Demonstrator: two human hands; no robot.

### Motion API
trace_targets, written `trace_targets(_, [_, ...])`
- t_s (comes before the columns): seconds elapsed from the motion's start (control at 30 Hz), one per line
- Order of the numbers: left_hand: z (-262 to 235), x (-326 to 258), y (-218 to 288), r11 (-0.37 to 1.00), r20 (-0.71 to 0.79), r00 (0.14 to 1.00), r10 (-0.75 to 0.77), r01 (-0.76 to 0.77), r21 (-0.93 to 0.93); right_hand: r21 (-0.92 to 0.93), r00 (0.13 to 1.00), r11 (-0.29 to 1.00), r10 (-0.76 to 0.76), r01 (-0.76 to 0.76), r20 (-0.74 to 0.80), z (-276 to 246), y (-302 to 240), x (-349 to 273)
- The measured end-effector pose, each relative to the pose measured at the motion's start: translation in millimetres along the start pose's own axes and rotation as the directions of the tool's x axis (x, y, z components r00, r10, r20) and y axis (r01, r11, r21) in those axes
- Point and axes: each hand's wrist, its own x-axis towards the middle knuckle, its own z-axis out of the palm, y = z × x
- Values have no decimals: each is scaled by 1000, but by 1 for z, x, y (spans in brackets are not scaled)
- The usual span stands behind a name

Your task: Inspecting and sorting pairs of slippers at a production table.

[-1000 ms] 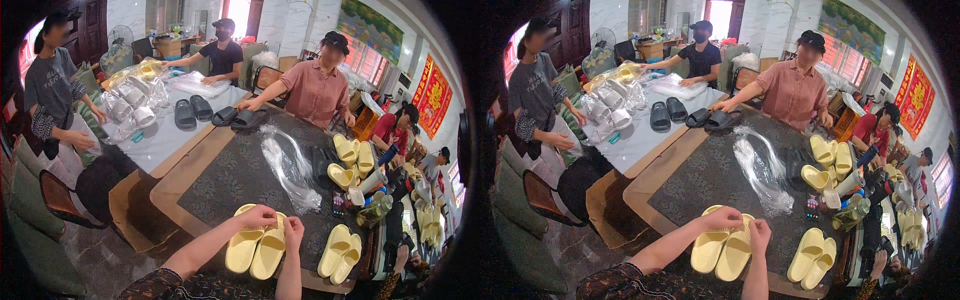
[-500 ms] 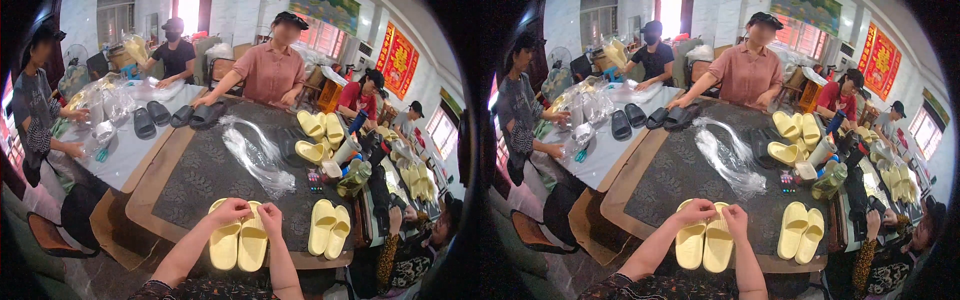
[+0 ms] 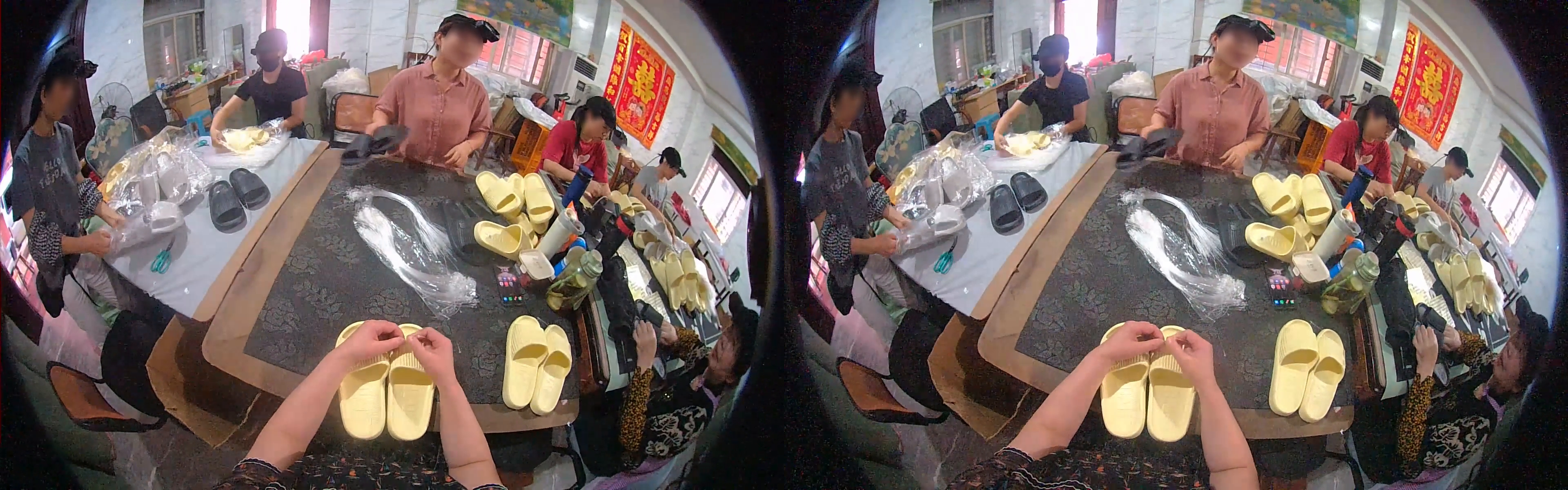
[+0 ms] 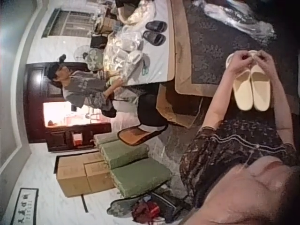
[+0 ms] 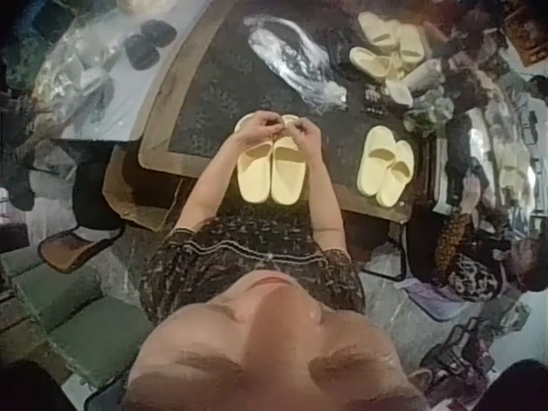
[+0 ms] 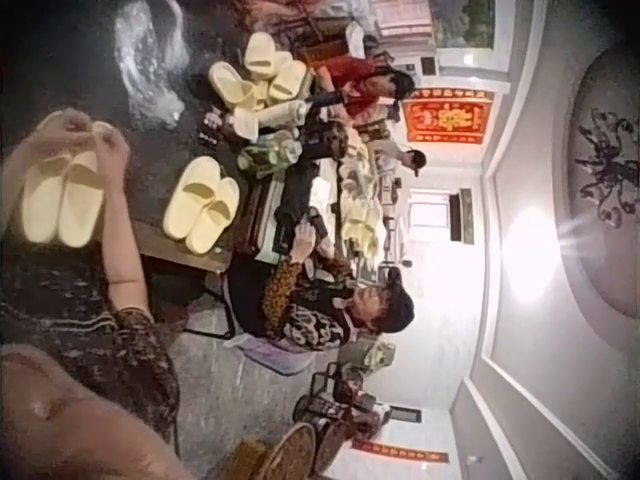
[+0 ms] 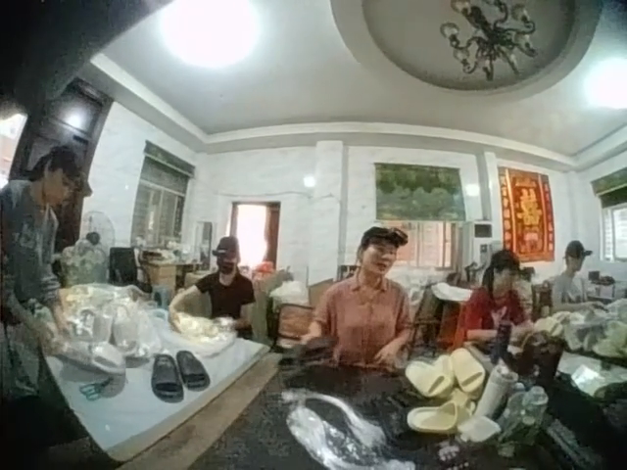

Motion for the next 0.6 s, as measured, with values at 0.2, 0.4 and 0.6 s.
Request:
trace_targets(0.2, [2,1,1,999,-7,1000,-29,29,30,177,996,984,33,-18,-81,-1,4,3])
trace_targets(0.4, [3,-2,14,998,10,998,-58,58,-6,0,999,1000,9,-9,-37,-1,-3,-1])
trace_targets(0.6, [-1,-1,0,1000,-2,1000,3,-3,13,-23,1000,1000,13,-13,-16,1,-5,-1])
